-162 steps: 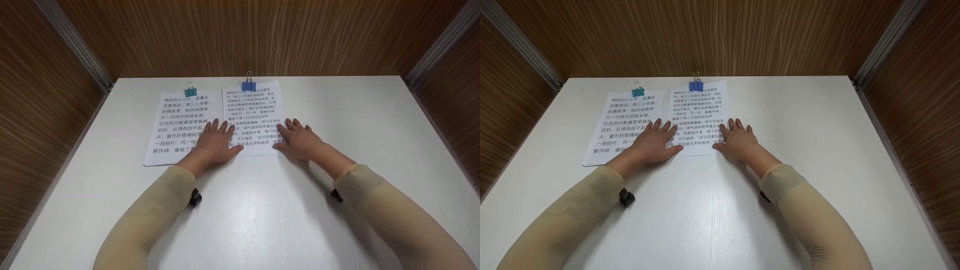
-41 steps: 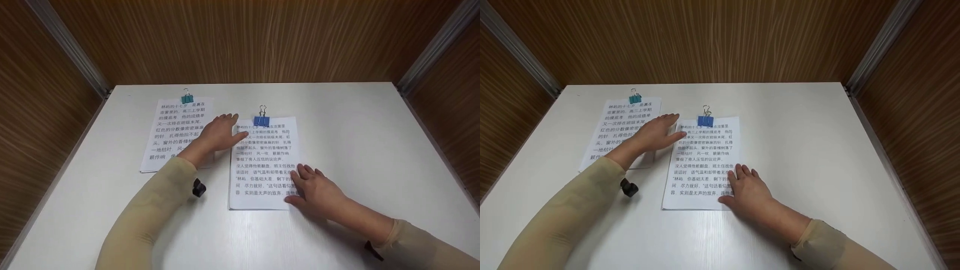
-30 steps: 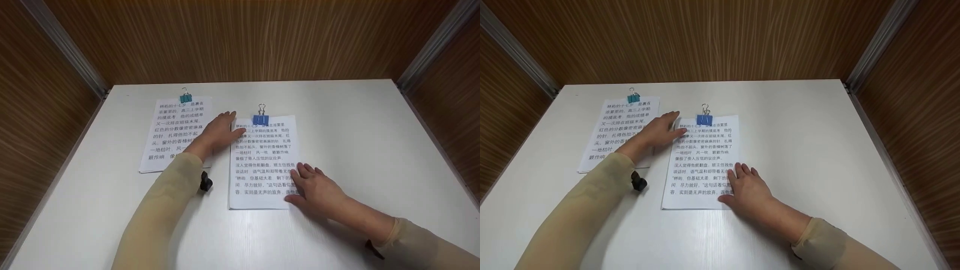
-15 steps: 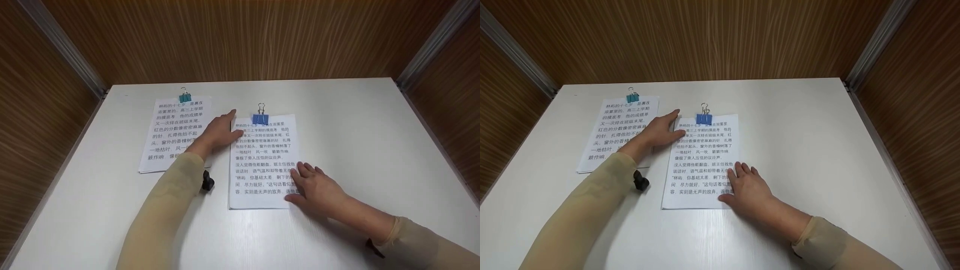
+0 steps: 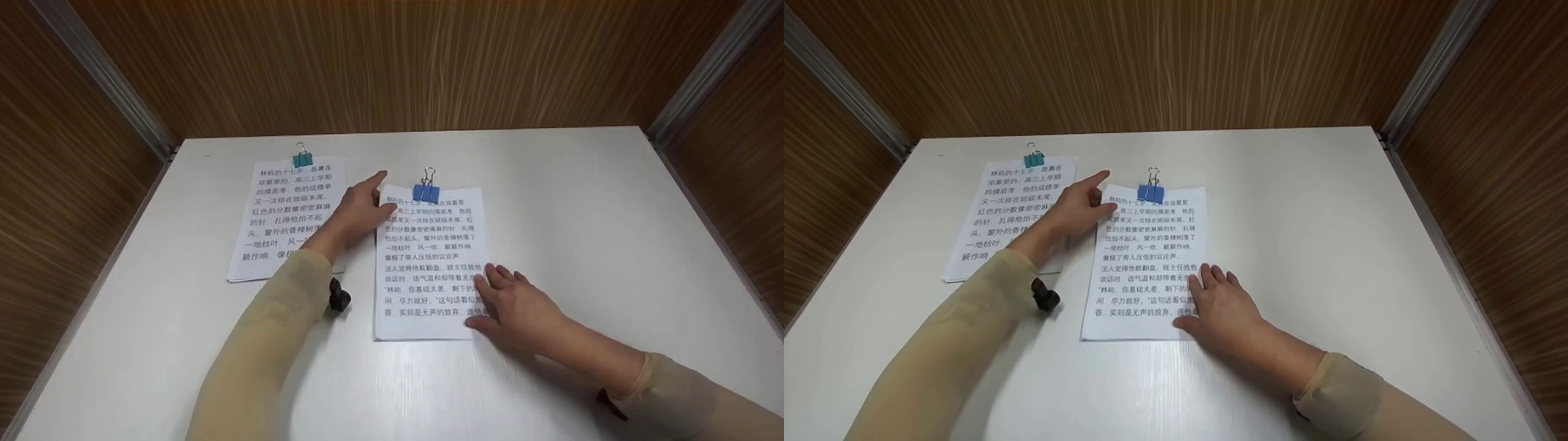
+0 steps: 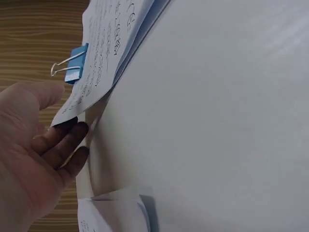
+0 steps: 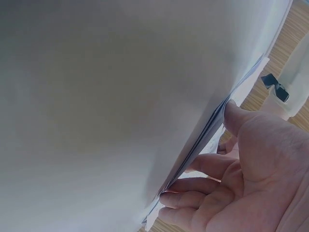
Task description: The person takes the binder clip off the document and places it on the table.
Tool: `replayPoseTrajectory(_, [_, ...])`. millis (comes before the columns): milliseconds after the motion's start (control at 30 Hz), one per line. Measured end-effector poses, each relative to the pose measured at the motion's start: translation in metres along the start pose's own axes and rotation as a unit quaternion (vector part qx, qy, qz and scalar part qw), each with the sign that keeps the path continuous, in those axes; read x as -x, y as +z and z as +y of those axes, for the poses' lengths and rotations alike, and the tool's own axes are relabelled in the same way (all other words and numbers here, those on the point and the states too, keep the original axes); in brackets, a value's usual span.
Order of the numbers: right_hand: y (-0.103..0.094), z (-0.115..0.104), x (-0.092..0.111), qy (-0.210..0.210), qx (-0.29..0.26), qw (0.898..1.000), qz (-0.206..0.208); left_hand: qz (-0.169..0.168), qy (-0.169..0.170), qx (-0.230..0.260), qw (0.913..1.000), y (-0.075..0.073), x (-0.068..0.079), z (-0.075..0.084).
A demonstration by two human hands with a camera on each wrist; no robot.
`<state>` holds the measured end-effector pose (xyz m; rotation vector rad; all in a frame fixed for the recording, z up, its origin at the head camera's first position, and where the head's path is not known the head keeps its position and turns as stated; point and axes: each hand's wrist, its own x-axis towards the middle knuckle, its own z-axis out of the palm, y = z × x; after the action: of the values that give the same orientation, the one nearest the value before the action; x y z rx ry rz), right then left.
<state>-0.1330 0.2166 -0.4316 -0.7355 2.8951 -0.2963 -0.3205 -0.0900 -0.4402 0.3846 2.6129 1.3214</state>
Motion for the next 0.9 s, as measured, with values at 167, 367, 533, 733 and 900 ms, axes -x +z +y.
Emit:
replayPoseTrajectory(167, [0.0,0.0,0.0,0.003,0.001,1.0,-0.003,-0.025,-0.021,0.082,0.9961,0.001,-0.003,-0.002])
replayPoseTrajectory(367, [0.001,0.0,0.0,0.007,-0.001,1.0,-0.003,-0.03,0.001,0.119,0.9925,0.007,-0.005,-0.004])
replayPoseTrajectory(533, [0.002,0.0,0.001,0.004,-0.003,1.0,0.002,-0.028,0.0,0.168,0.9854,0.011,-0.002,-0.006])
replayPoseTrajectory(733, [0.003,0.0,0.002,0.001,-0.006,1.0,0.004,-0.043,-0.023,0.249,0.9673,0.011,0.002,-0.009])
replayPoseTrajectory(900, [0.002,0.001,0.001,-0.001,-0.007,1.0,0.008,-0.038,-0.037,0.256,0.9652,0.013,0.002,-0.006])
